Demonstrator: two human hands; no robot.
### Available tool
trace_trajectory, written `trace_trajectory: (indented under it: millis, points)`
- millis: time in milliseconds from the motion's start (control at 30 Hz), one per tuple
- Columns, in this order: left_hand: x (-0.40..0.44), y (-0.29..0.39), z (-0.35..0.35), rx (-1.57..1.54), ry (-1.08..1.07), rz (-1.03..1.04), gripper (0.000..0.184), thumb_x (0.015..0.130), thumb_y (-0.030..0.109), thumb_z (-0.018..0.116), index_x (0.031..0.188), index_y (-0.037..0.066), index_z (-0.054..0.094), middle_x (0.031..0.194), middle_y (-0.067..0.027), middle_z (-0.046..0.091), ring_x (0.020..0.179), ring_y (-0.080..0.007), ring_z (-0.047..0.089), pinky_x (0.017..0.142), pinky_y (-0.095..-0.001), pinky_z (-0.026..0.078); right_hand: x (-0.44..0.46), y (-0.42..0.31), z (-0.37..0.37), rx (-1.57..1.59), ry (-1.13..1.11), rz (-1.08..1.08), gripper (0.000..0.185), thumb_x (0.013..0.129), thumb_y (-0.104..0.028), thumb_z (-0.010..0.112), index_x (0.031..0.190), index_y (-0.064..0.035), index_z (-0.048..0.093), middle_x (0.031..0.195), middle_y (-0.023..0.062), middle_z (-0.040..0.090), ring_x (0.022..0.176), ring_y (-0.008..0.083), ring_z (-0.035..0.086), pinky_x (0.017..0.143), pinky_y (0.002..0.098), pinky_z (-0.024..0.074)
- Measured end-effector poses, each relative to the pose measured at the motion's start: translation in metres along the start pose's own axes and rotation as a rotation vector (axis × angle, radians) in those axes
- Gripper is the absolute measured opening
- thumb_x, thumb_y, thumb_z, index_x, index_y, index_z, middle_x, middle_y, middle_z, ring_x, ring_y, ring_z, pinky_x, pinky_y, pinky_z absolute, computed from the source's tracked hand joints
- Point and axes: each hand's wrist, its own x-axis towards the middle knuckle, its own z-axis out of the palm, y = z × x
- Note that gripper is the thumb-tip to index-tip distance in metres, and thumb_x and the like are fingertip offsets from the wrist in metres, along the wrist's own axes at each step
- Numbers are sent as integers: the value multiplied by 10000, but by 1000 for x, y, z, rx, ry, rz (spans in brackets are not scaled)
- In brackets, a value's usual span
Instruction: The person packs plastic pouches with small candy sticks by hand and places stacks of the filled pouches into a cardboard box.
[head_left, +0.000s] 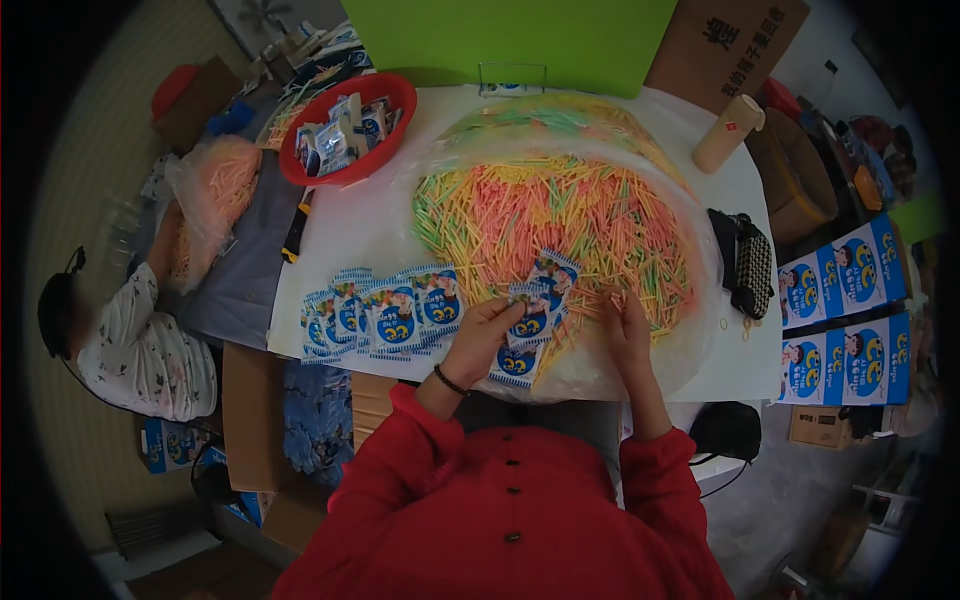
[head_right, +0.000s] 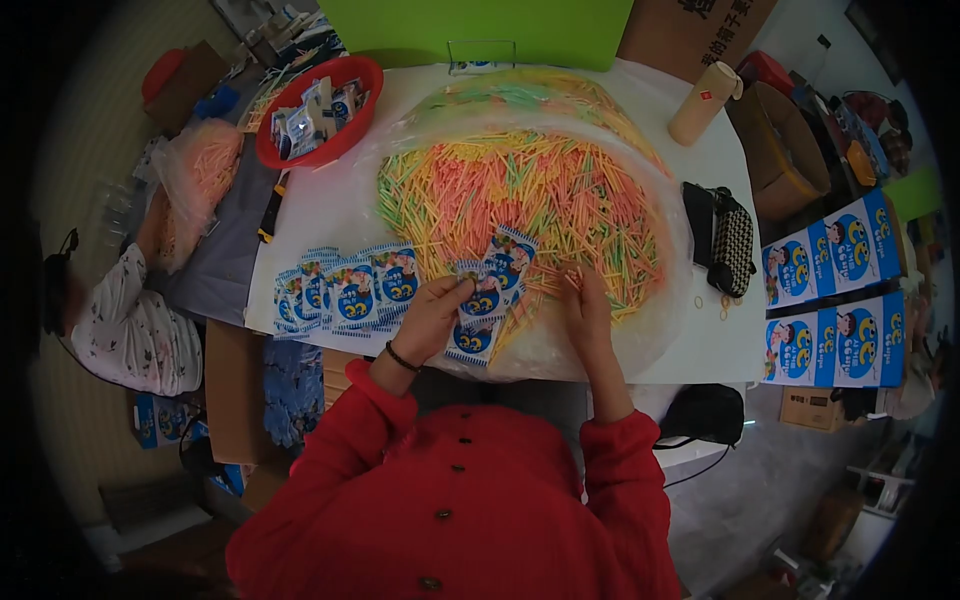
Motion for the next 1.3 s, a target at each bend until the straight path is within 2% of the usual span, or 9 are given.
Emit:
trace_trajectory:
  millis: [200, 300, 633, 700, 833, 933, 1100, 1133, 1300]
  points:
    - [-9, 8, 9, 442, -51, 99, 154, 894, 64, 631, 1003, -18, 704, 882, -24, 699, 804, -50, 615, 709, -204, 487, 5, -62, -10, 833, 41, 195, 187, 1021, -218, 433, 1071, -64, 528, 1170, 149, 629, 1144, 209, 548, 978, 324, 400]
    - [-9, 11, 17, 643, -83, 164, 172, 883, 64, 642, 1033, 1, 699, 848, -4, 693, 759, -35, 592, 680, -197, 476, 8, -100, -5, 939, -50, 80, 163, 1022, -213, 411, 1048, -85, 510, 1160, 164, 632, 1242, 245, 491, 1065, 400, 329]
    - [-8, 0, 19, 638, -109, 315, 198, 889, 62, 632, 1073, 12, 686, 802, -6, 669, 730, -27, 577, 640, -197, 469, 16, -82, 15, 596, -348, -254, 141, 1003, -178, 431, 1031, -82, 529, 1196, 128, 621, 1380, 277, 324, 1131, 462, 197]
    - [-4, -7, 16, 591, -112, 325, 225, 891, 60, 634, 1108, 12, 669, 860, -3, 673, 774, -36, 583, 685, -200, 478, 13, -93, 6, 8, -338, -282, 207, 1004, -180, 414, 1102, -59, 550, 1241, 132, 588, 1351, 276, 370, 1130, 462, 186]
    - [3, -14, 14, 440, -217, 228, 285, 938, 4, 546, 1217, -1, 602, 1127, -49, 651, 1027, -89, 589, 907, -241, 476, 15, -98, 3, 51, -355, -253, 305, 1015, -211, 384, 1220, -43, 535, 1301, 136, 545, 1325, 269, 406, 1124, 429, 211]
    - [5, -8, 24, 376, -297, 294, 325, 947, -10, 521, 1269, 13, 566, 1212, -54, 610, 1099, -112, 566, 942, -253, 462, 18, -101, 2, 666, -363, -53, 390, 1025, -233, 383, 1324, 3, 470, 1309, 133, 548, 1325, 257, 417, 1111, 400, 268]
    - [0, 3, 33, 269, -299, 325, 388, 916, -51, 544, 1297, 13, 505, 1244, -64, 593, 1129, -141, 563, 955, -275, 458, 27, -86, -5, 1017, 48, 186, 334, 1024, -253, 422, 1245, -17, 506, 1120, 93, 616, 1106, 208, 578, 1003, 330, 411]
    - [0, 1, 29, 273, -291, 327, 388, 916, -51, 544, 1297, 13, 505, 1244, -64, 593, 1129, -141, 563, 955, -275, 458, 29, -86, -2, 990, 201, 307, 267, 1021, -274, 440, 1167, -68, 525, 841, 7, 556, 732, 106, 569, 738, 251, 477]
    - [-14, 8, 5, 79, -226, 319, 382, 907, -44, 555, 1269, 47, 477, 1165, -81, 596, 1089, -181, 590, 932, -335, 488, 20, -67, -17, 1012, 124, 468, 181, 1024, -282, 441, 1008, -117, 512, 662, -46, 324, 534, 50, 284, 484, 223, 283]
